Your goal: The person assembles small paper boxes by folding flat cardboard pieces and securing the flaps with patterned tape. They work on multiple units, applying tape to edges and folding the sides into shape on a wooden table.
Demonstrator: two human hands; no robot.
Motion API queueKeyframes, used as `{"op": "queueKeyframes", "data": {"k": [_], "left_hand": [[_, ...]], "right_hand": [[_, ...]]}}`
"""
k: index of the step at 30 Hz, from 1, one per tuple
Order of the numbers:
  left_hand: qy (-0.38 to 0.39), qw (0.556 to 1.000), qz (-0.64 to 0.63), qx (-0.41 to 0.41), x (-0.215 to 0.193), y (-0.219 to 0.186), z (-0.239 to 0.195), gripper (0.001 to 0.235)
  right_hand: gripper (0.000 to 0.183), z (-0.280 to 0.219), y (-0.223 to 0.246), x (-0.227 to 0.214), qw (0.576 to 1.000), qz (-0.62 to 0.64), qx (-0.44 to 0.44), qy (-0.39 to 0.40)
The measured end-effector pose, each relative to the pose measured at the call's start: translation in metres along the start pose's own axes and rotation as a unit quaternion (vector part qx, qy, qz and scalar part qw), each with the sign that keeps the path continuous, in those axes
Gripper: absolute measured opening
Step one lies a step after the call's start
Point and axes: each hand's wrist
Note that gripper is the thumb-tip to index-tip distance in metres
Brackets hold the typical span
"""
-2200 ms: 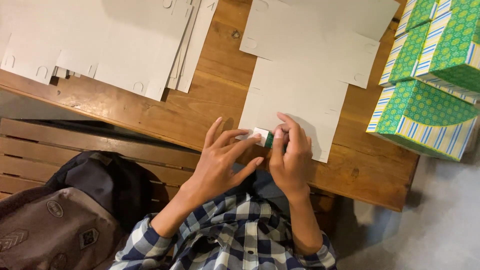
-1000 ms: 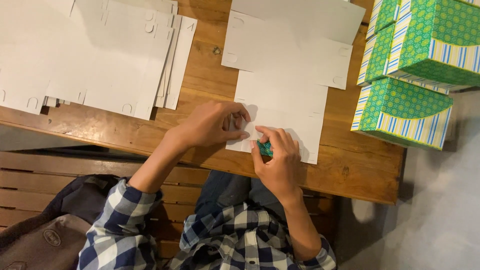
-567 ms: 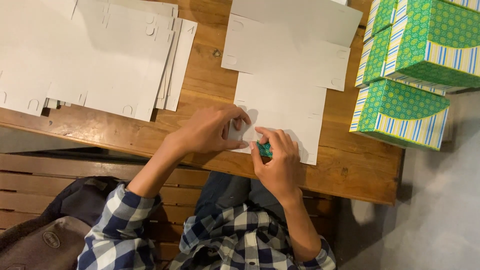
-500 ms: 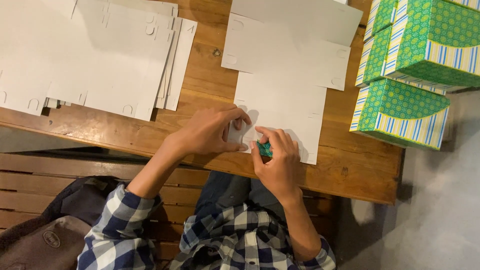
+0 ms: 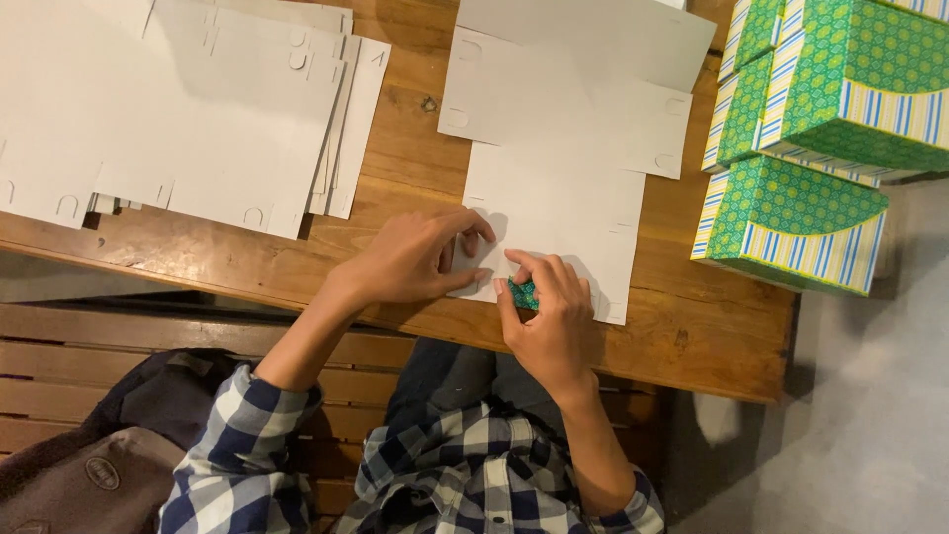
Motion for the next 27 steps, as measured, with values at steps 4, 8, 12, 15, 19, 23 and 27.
{"op": "queueKeyframes", "data": {"k": [4,8,12,15,19,23,27], "left_hand": [[0.007,1.0,0.012,0.005,-0.003,-0.002,0.002,0.044],[0.028,0.999,0.024,0.003,-0.008,-0.007,0.004,0.044],[0.039,0.999,0.026,0.0,-0.005,-0.004,0.004,0.057],[0.04,0.999,0.034,0.0,-0.005,-0.007,0.002,0.059],[0.042,0.998,0.035,-0.005,-0.004,-0.008,0.001,0.061],[0.046,0.998,0.041,-0.008,-0.004,-0.007,-0.001,0.067],[0.032,0.999,0.002,-0.019,-0.006,-0.01,-0.002,0.064]], "right_hand": [[0.024,0.001,0.003,-0.002,1.0,0.005,0.001,0.002],[0.023,0.001,0.003,-0.002,1.0,0.005,0.003,0.004],[0.024,0.001,0.003,-0.002,1.0,-0.004,0.001,0.006],[0.023,0.001,0.002,-0.002,1.0,0.005,0.009,0.008],[0.023,0.001,0.002,-0.001,1.0,0.008,0.008,0.001],[0.023,0.001,0.0,-0.002,1.0,-0.001,0.007,0.007],[0.026,0.001,0.0,-0.001,1.0,-0.005,0.0,0.009]]}}
Point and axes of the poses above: each hand's wrist, its own z-axis towards the middle knuckle, its own x-axis out of the palm, y = z × x, and after that the axes turned 12 degrees about -y, right-handed
